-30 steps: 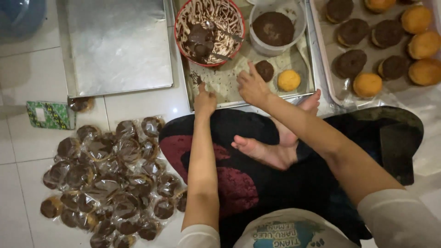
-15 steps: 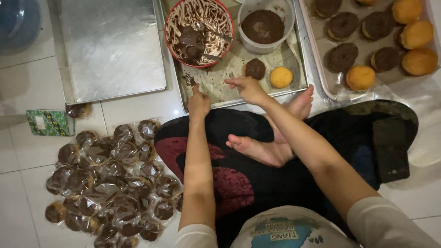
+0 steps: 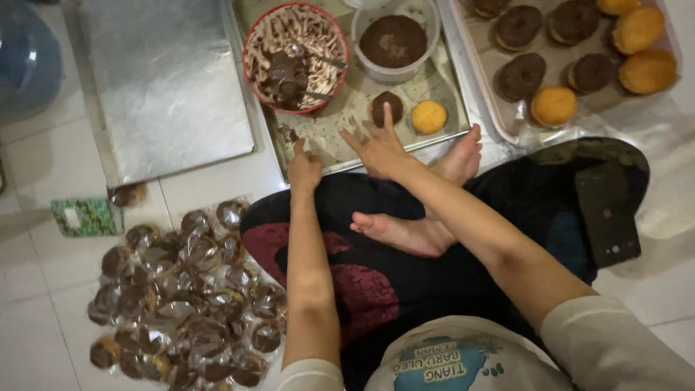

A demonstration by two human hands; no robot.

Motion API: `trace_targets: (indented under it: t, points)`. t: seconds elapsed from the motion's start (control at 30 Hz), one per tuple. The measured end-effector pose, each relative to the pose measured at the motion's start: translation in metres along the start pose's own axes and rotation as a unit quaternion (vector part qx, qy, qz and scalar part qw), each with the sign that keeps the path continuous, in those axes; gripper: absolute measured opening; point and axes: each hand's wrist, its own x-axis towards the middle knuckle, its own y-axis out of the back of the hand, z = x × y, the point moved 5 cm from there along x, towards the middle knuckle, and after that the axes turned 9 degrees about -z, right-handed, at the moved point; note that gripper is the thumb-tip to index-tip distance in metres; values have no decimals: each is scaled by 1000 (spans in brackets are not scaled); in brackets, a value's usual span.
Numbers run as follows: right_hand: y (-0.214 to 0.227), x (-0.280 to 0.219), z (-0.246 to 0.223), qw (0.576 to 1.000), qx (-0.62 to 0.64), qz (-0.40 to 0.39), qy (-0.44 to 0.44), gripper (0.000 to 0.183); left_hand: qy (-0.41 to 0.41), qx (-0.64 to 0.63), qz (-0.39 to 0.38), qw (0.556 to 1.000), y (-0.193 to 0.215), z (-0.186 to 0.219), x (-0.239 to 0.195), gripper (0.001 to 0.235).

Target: The person sits on the floor and uses a spoon to scoop chocolate filling from a bowl into the center of donuts. They handle the donuts one by one, filling them and placing them onto a tray.

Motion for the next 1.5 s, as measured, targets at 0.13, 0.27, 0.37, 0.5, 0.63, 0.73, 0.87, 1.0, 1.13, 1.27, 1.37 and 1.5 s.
trace_targets:
  t: [0.13, 0.27, 0.37, 0.5, 0.63, 0.73, 0.87, 1.0, 1.13, 1.27, 1.37, 1.5]
  points:
    - [13, -58, 5, 936, 333, 99, -45, 95, -28, 41, 11, 999, -4, 0, -1, 60]
    - [31, -154, 9, 735, 608, 300, 14, 81, -123, -5, 88, 989, 4, 36, -28, 49]
    - [23, -196, 23, 677, 646, 352, -1, 77, -195, -42, 134, 971, 9, 82, -58, 41]
    - [10, -212, 43, 671, 627, 395, -32, 76, -274, -101, 139, 946, -11, 118, -90, 37]
    - [9, -211, 48, 643, 653, 400, -30, 72, -291, -113, 111, 944, -36, 148, -120, 33]
    - [2, -206, 45, 629, 674, 387, -22, 73, -291, -134, 96, 943, -47, 153, -131, 31]
    - [-2, -203, 37, 611, 707, 357, -12, 72, -296, -137, 88, 941, -49, 160, -140, 33]
    - [1, -200, 35, 580, 739, 342, -10, 71, -294, -162, 92, 938, -46, 154, -132, 32]
    - [-1, -197, 33, 571, 751, 330, -8, 70, -290, -171, 98, 936, -41, 158, -134, 34]
    - [-7, -191, 29, 569, 761, 312, -10, 69, -266, -196, 124, 936, -46, 136, -116, 39]
    - [-15, -184, 27, 574, 766, 289, -11, 69, -247, -223, 144, 932, -47, 128, -109, 40]
    - [-16, -180, 26, 583, 769, 263, -19, 67, -251, -200, 126, 939, -39, 137, -116, 38]
